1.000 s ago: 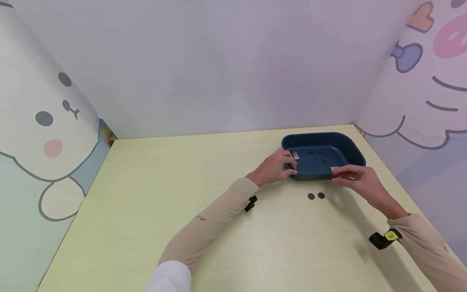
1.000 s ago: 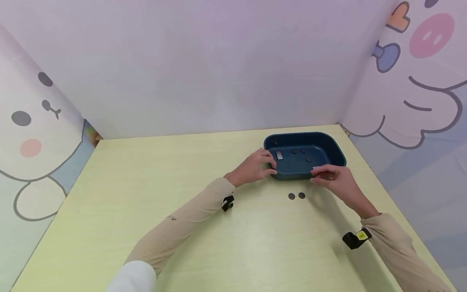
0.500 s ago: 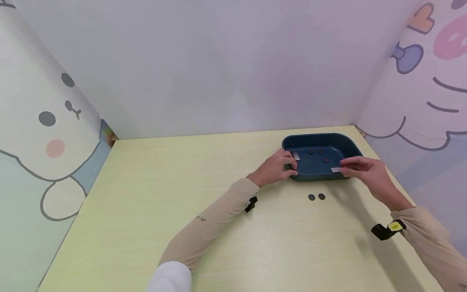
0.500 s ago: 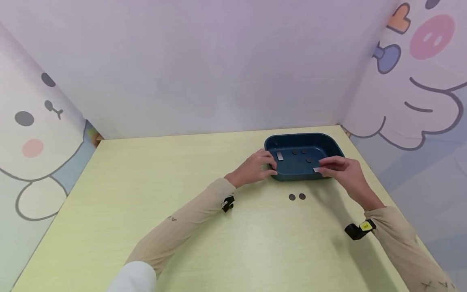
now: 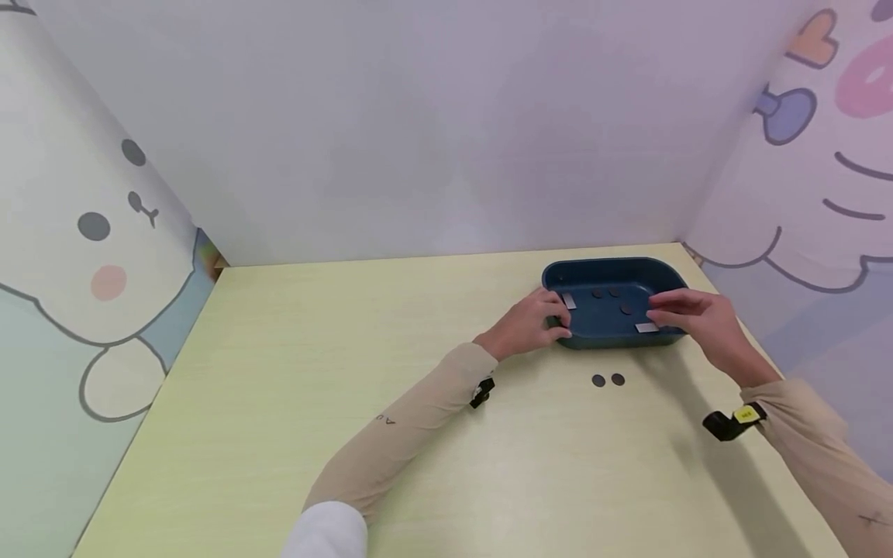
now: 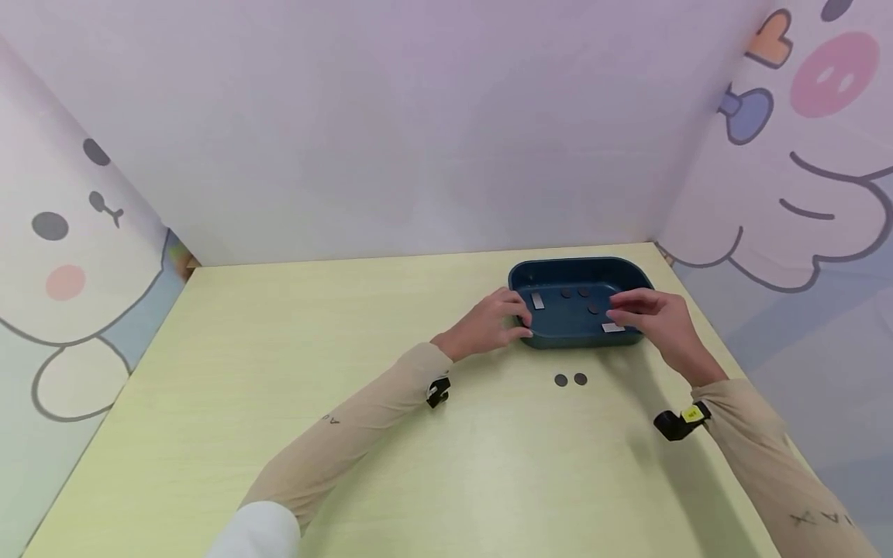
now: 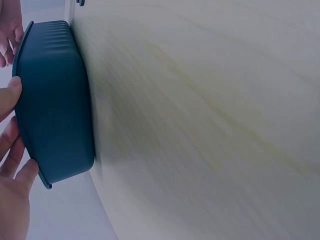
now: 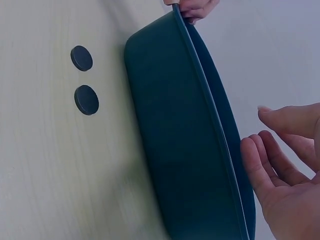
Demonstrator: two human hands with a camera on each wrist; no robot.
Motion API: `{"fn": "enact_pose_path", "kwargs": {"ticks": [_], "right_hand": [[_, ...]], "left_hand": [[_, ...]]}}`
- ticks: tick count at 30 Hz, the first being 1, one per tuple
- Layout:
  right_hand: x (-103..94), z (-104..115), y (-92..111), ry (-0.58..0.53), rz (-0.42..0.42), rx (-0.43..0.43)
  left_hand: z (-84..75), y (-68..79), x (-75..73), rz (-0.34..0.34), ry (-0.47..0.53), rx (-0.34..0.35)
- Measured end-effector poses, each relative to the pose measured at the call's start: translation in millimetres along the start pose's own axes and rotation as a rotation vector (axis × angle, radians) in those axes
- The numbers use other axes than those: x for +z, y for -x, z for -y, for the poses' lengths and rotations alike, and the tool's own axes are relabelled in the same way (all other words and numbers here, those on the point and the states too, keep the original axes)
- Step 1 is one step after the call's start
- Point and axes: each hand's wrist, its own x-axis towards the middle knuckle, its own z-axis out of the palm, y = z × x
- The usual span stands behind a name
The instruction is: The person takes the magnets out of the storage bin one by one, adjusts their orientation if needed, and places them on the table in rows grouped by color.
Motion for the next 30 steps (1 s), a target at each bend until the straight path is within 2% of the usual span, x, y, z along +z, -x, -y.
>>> {"fn": "enact_pose_path", "kwargs": {"ticks": [6,17,24,30], "right_hand": [[0.0,-5.5,-8.0,-0.017,0.012,0.005],[-0.1,-17.9,-25.8,0.031,0.045,0.029],[-6.0,-23.4,-32.2,0.022,0.109,0.036],[-7.8,-25.7,-41.6,0.046,0.121,0.058]], "left_hand": [[-0.4,-0.5,-1.7,0.010,-0.004,-0.001],[-0.9,-0.9,0.4,0.016,-0.019,-0.010],[-0.7,-1.4,1.0,0.011,-0.017,0.006],[0.2,-0.7,-0.4,0.005,-0.019,0.005]]}}
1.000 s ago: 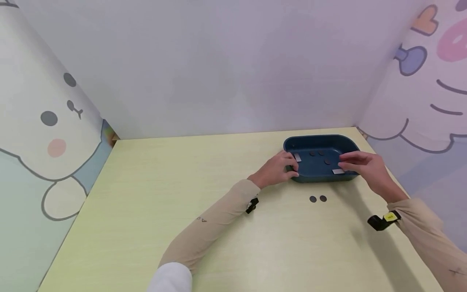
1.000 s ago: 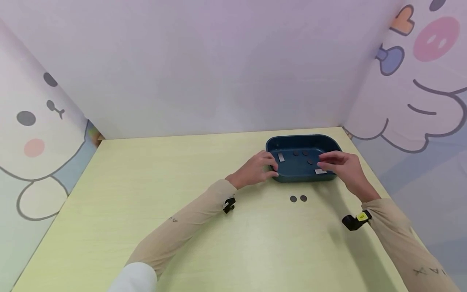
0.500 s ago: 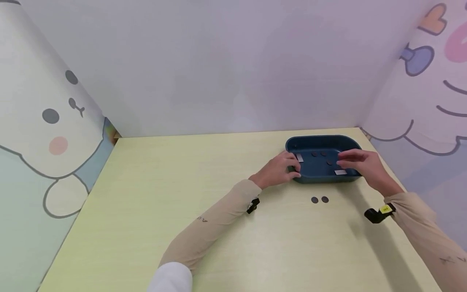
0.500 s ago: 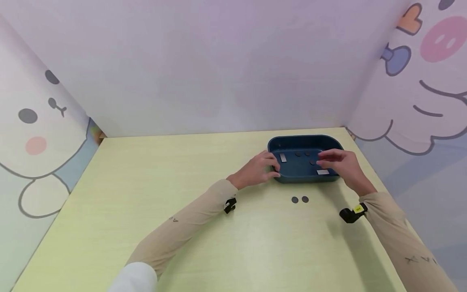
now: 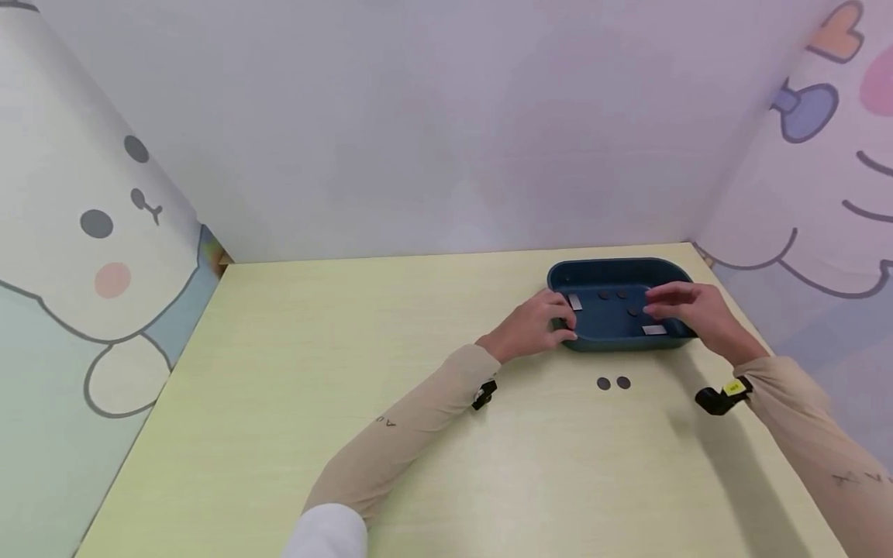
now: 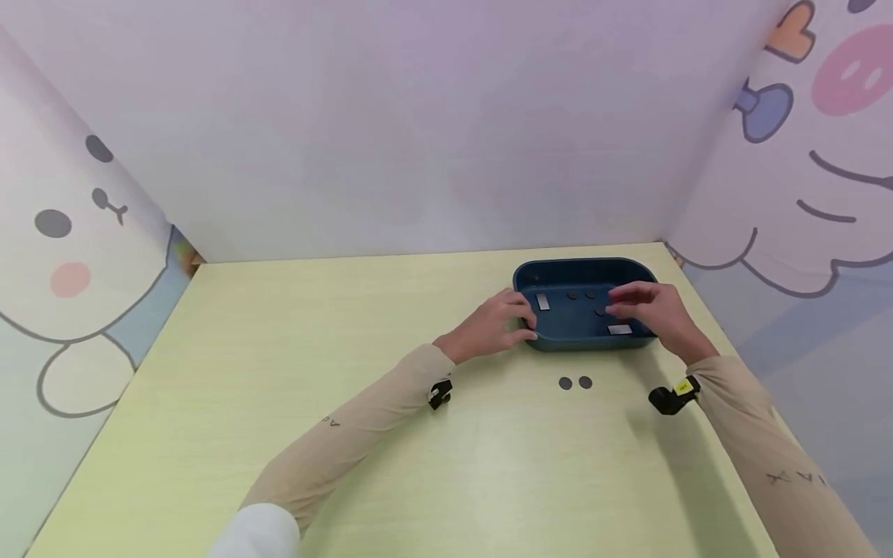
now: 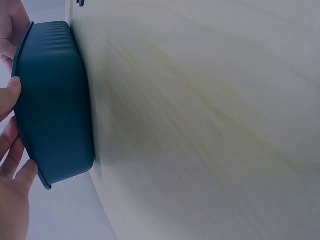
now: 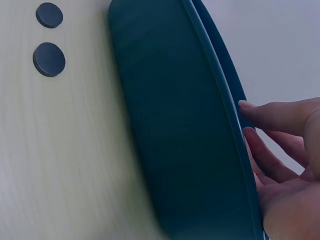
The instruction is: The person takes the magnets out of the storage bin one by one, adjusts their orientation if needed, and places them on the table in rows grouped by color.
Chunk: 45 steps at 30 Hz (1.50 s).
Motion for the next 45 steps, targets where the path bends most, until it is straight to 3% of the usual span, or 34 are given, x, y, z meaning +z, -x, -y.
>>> {"fn": "enact_pose_path", "kwargs": {"ticks": [5,10,17,23,33,45], "right_hand": [[-2.5,-1.5,-6.1,-0.016,0.002,0.009],[-4.6,-4.9,-12.9,-0.076,0.057,0.012],[-4.3,-10.0,-24.9,0.053,0.126,0.100],[-4.0,-13.8,-36.1,0.049,0.138,0.140],[1.6,-15.1,-43.4,0.080,0.158,0.114],[8.0,-16.6,-48.2,0.251,0.139,0.088]], "left_hand": [[0.2,-0.1,-0.9,-0.002,0.000,0.000],[1.0,0.4,-1.5,-0.001,-0.005,0.003],[3.0,0.3,-1.3,0.005,-0.006,0.006],[4.4,0.0,-1.2,0.009,-0.008,-0.007],[3.2,1.0,1.0,0.002,-0.004,-0.007],[-0.8,0.2,1.0,-0.008,-0.007,0.004]]}}
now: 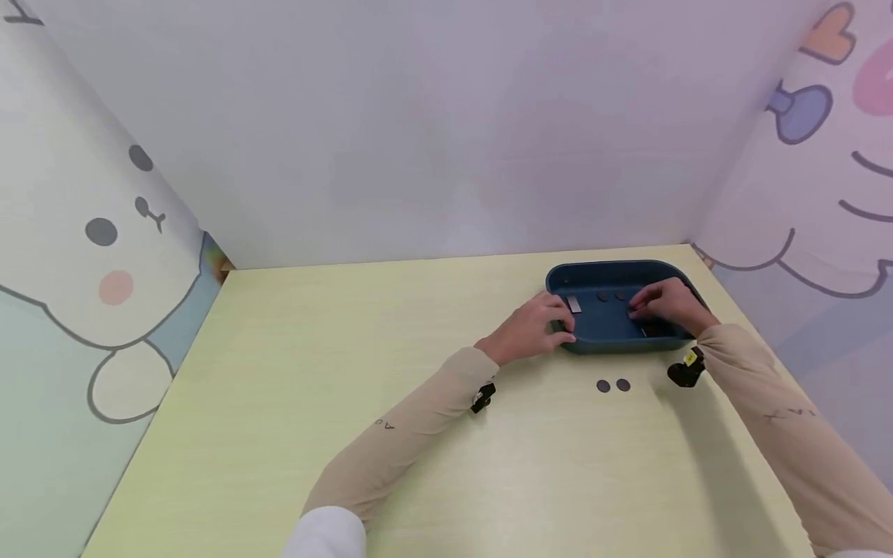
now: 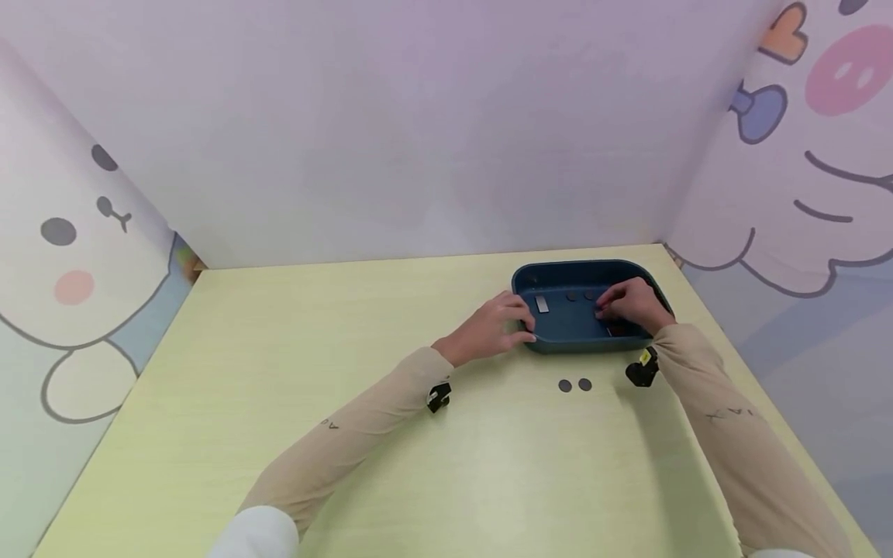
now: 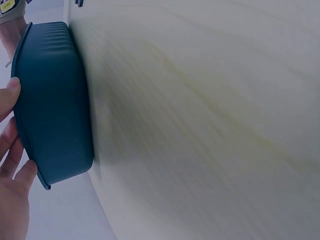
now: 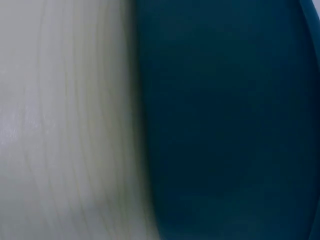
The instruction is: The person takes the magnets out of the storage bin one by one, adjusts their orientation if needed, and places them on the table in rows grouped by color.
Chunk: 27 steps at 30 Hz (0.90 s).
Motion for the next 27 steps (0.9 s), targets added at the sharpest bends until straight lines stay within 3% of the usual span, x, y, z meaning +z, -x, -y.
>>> {"fn": "enact_pose_path", "kwargs": {"ticks": [12,27], "right_hand": [[3.9,7.4,-3.8,0.221,-0.044,-0.017],[6.1,8.1,-1.1,0.242,-0.012,-0.037]], "left_hand": [[-2.6,0.6,-0.8,0.002,-0.001,-0.003],[-1.0,0.6,0.2,-0.007,-0.006,0.007]]}}
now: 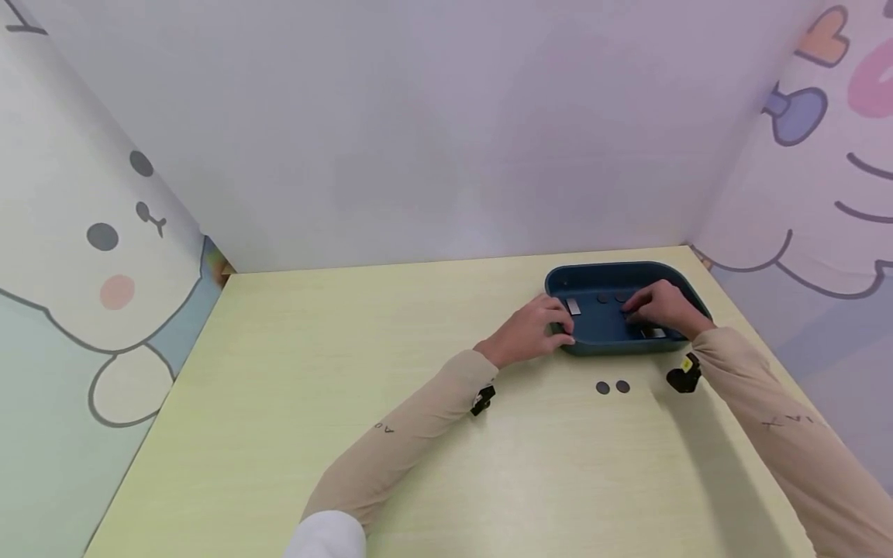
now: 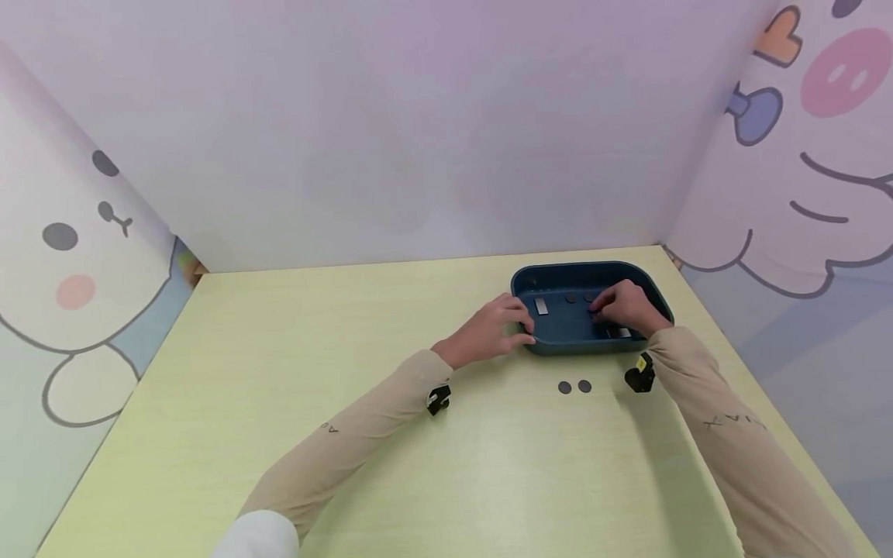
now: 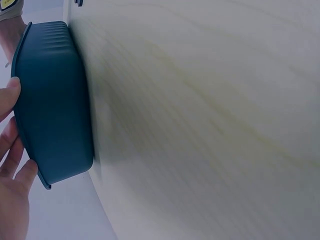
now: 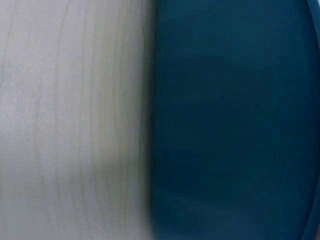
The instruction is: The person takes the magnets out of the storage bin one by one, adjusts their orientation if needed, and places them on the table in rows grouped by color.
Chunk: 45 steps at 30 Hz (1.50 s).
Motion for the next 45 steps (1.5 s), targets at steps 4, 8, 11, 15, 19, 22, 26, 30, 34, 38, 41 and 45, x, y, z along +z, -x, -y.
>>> {"fn": "enact_pose_path", "kwargs": {"ticks": [4,8,11,15,19,22,26,30,34,38,41,45], "right_hand": [[-2.2,-2.0,3.6,-0.015,0.011,-0.010],[-4.3,0.8,9.5,-0.046,0.015,-0.021],[-6.7,4.9,15.3,-0.067,0.009,-0.026],[-9.3,10.0,21.9,-0.097,-0.001,-0.024],[-10.3,12.5,26.9,-0.143,-0.002,-0.013],[-10.7,14.9,30.5,-0.170,-0.002,-0.004],[-9.2,15.5,34.3,-0.175,-0.021,-0.003],[-7.2,14.6,38.5,-0.161,-0.062,-0.017],[-7.1,13.4,43.3,-0.153,-0.099,-0.036],[-8.7,14.8,48.3,-0.175,-0.123,-0.078],[-10.2,16.5,52.6,-0.189,-0.143,-0.100],[-10.8,16.3,58.8,-0.200,-0.165,-0.082]], "left_hand": [[-0.3,-0.6,1.1,-0.001,0.003,0.006],[-1.0,-0.4,1.0,-0.005,0.006,0.002],[-1.3,-0.5,1.3,-0.009,0.011,0.007],[-0.8,-0.4,2.8,-0.013,0.014,0.009],[-0.4,0.1,4.2,-0.012,0.022,-0.002],[-1.3,0.7,4.2,-0.013,0.025,-0.008],[-2.1,1.3,4.3,-0.015,0.023,-0.011],[-1.7,1.3,5.9,-0.013,0.023,-0.012],[-1.7,1.4,6.1,-0.009,0.031,-0.013],[-0.3,2.1,5.2,-0.016,0.035,-0.027],[0.5,2.1,4.3,-0.026,0.035,-0.031],[-0.3,1.0,3.9,-0.026,0.040,-0.020]]}}
